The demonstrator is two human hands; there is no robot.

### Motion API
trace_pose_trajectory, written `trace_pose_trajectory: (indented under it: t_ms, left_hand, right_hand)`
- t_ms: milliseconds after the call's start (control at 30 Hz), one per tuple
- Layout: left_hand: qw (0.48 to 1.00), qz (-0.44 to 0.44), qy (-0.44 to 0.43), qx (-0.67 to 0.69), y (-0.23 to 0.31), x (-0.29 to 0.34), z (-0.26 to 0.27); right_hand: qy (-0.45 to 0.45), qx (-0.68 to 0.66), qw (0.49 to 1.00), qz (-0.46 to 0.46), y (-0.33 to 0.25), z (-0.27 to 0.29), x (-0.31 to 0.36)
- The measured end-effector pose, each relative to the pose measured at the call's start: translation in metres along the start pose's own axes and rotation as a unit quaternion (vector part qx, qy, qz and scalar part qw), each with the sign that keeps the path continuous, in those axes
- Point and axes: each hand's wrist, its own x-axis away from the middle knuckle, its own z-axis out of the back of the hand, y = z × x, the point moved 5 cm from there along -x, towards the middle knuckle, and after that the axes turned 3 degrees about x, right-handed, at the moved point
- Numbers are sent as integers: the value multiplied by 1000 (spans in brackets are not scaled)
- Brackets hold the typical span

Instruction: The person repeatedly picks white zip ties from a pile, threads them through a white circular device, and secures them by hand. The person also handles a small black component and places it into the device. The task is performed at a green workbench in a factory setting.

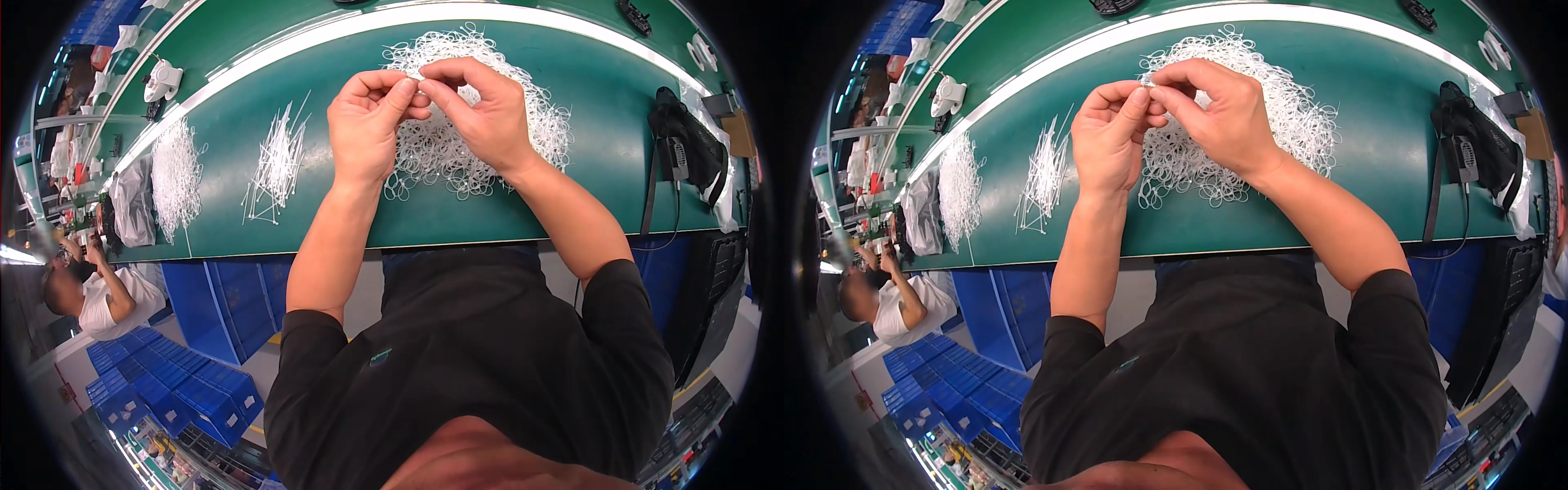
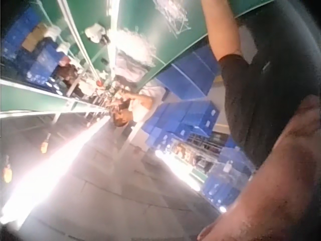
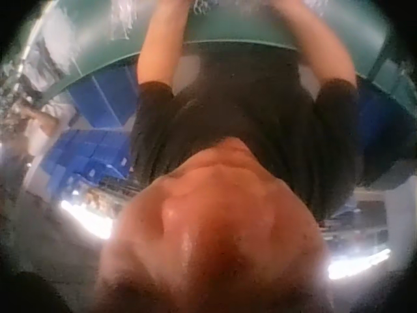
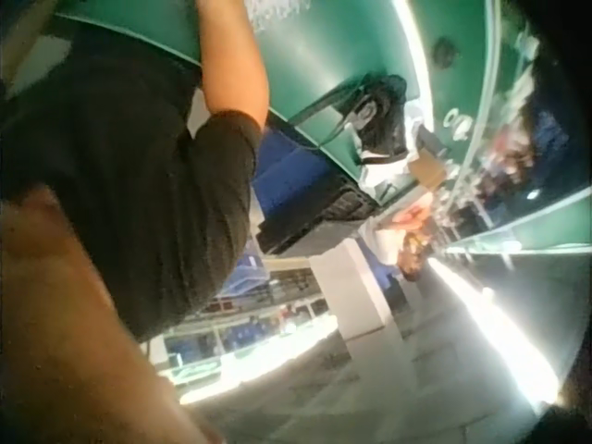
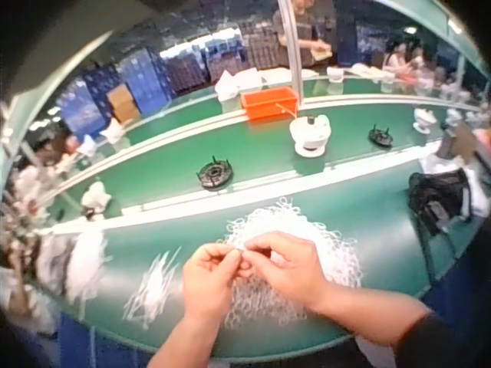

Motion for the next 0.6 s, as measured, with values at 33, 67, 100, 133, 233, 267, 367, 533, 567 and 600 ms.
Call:
trace_pose_trajectory:
  t_ms: [33,67,100,133,233,267,367,533,567,600]
  left_hand:
    - [1000,-4,2,-7,0,0,-1]
    - [1000,-8,4,-14,0,0,-1]
    - [1000,-12,6,-18,1,0,-2]
    - [1000,-16,8,-22,2,1,-3]
    - [999,-27,13,-28,2,0,-3]
    - [999,-30,15,-28,1,0,-3]
    - [999,-29,12,-33,1,0,-4]
    - [998,-30,-2,-51,2,1,-6]
    - [998,-31,-8,-55,2,1,-6]
    - [998,-31,-7,-56,1,1,-6]
  right_hand:
    - [2,17,1000,7,0,1,0]
    - [4,22,1000,5,0,1,0]
    - [6,26,1000,2,-1,2,0]
    - [9,32,999,-1,-1,3,-1]
    - [-18,51,998,-29,0,5,-1]
    - [-25,59,998,-27,-1,6,-2]
    - [-40,77,996,-24,-2,7,-3]
    - [-30,71,997,-18,-2,7,-3]
    - [-30,71,997,-21,-1,7,-3]
    - [-30,70,997,-23,-1,7,-2]
